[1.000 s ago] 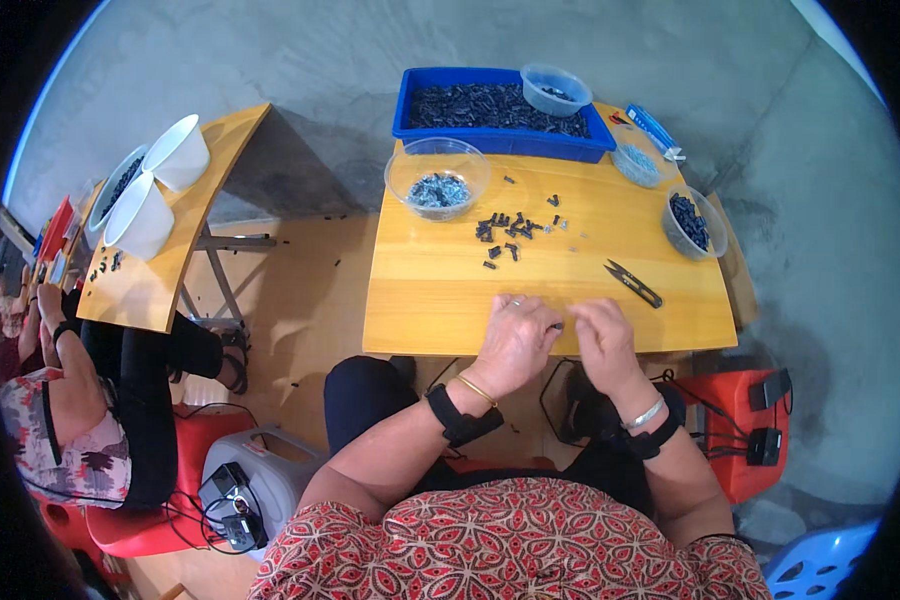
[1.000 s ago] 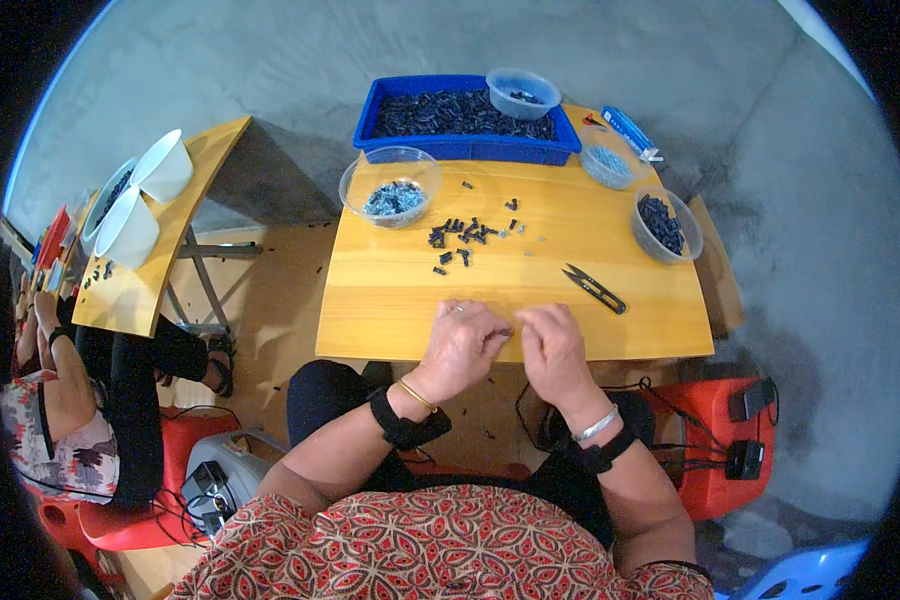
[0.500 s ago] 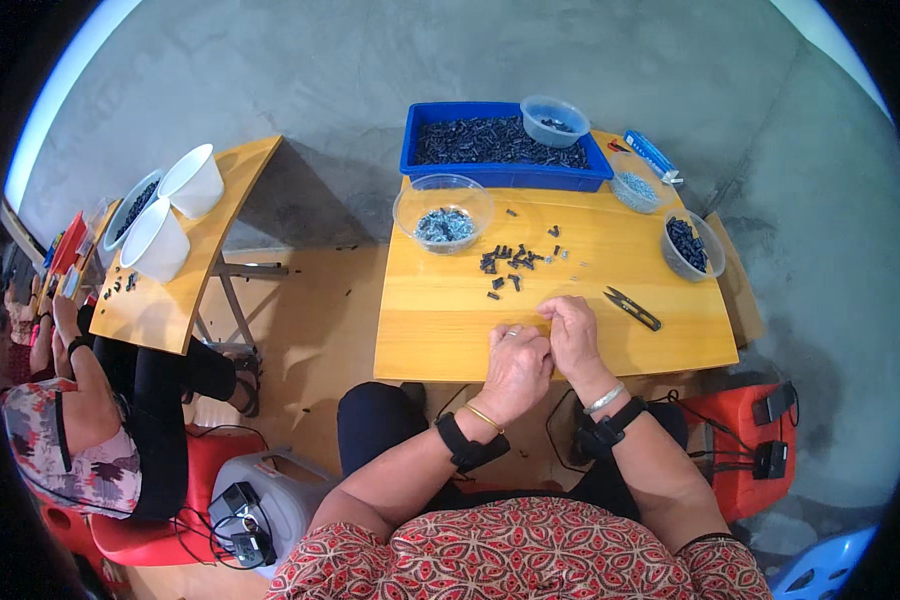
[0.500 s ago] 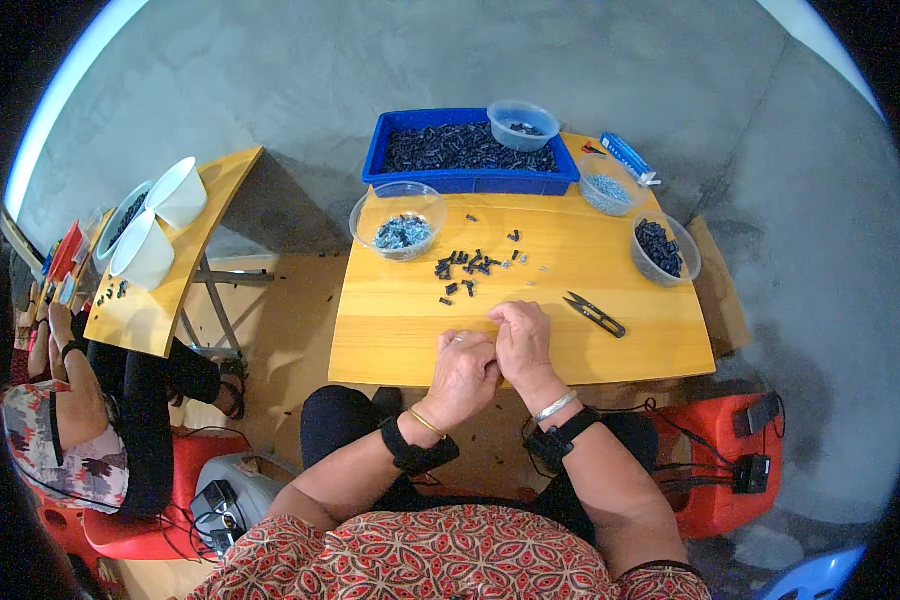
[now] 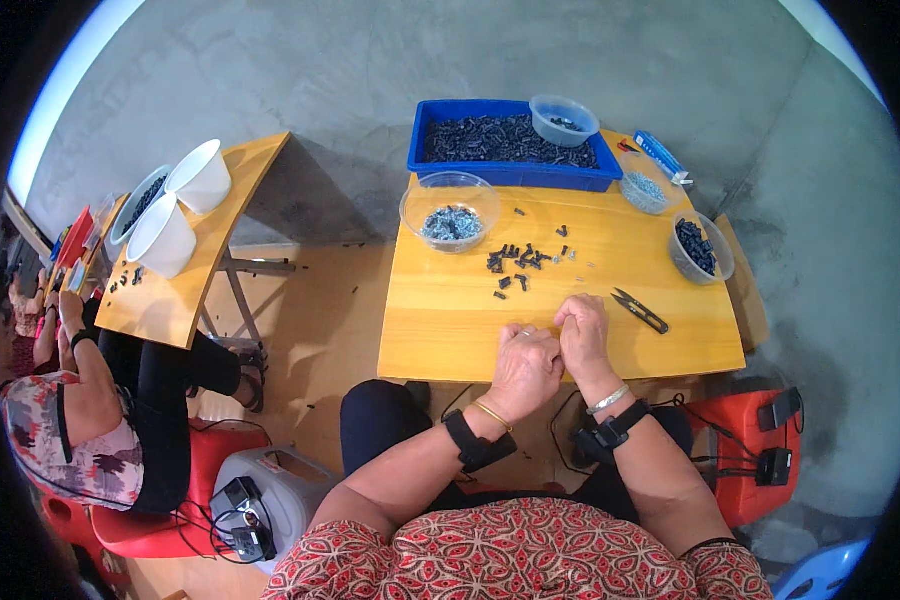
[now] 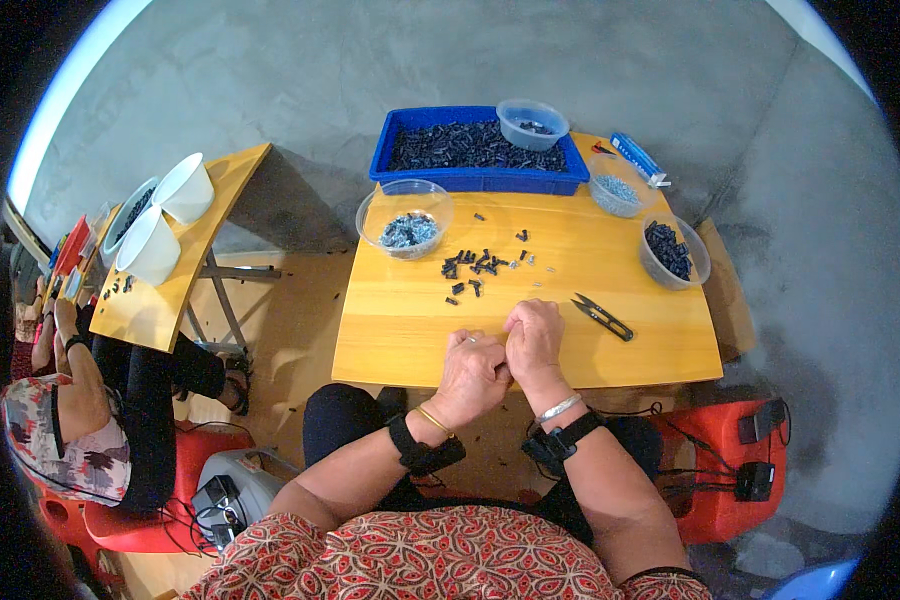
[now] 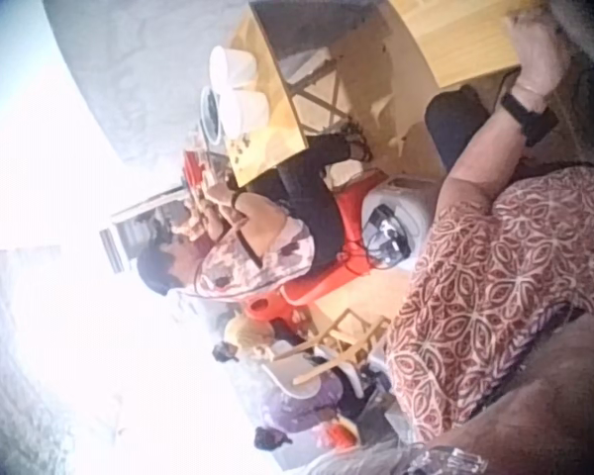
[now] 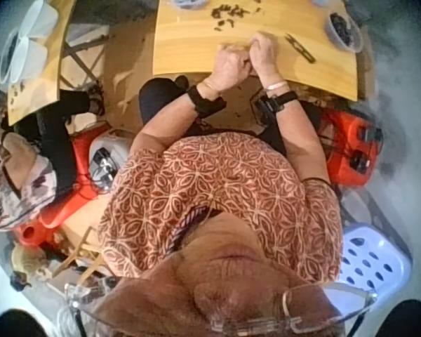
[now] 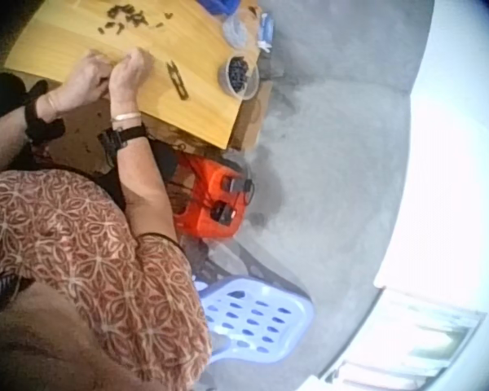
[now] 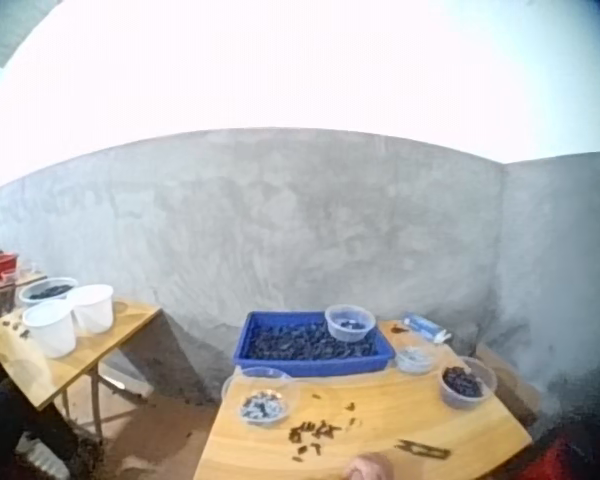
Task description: Assembling small plastic components at a workstation using nippers.
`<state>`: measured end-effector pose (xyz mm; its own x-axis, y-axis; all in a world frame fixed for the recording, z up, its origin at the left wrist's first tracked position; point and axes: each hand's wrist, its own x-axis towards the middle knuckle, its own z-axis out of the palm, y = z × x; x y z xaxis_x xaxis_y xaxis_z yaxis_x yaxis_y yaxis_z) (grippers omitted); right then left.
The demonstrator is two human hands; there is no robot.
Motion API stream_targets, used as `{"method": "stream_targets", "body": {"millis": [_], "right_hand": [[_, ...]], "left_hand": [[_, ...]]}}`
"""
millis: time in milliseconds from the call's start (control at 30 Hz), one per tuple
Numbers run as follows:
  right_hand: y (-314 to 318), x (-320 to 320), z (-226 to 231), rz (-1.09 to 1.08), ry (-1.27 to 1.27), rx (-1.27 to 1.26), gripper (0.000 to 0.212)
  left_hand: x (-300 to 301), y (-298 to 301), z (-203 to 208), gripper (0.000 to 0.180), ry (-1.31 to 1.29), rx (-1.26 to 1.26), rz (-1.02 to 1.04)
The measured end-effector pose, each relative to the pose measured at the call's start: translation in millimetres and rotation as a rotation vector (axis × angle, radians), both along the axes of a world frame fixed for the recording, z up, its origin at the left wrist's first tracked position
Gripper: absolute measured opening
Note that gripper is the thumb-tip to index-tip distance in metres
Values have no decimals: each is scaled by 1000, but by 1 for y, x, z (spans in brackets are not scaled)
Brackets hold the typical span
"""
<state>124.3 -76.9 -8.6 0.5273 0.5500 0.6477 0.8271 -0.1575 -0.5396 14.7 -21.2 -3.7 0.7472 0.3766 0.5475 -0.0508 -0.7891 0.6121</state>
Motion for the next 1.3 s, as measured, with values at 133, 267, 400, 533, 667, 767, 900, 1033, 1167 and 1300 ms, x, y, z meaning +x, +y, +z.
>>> {"method": "stream_targets", "body": {"millis": [133,267,400,533,667,767,900,1033,1167,1300], "right_hand": [[-1,1,2,-7,-2,-65,12],[-1,5,-1,-85,-17,-157,13],[2,3,1,-102,-25,-208,13],[-1,-2,4,-182,-93,-327,11],[-3,3,-1,-185,-50,-377,9],[-9,6,-7,-148,102,-81,8],[-34,-11,15,76,441,222,7],[-69,-50,59,200,444,125,12],[-84,-72,89,208,270,140,16],[-89,-84,109,190,-22,148,14]], "left_hand": [[3,1,-5,10,-10,-28,4],[7,1,-2,11,-26,-34,7],[7,3,-1,12,-35,-19,17],[4,0,1,12,-29,29,55],[4,-4,4,10,-28,19,38],[0,-6,6,8,-23,-3,38],[0,4,1,10,-22,-518,-72],[-19,-4,47,13,-108,-1103,-235],[-35,-20,70,15,-208,-1269,-382],[-48,-33,81,15,-178,-1258,-450]]}}
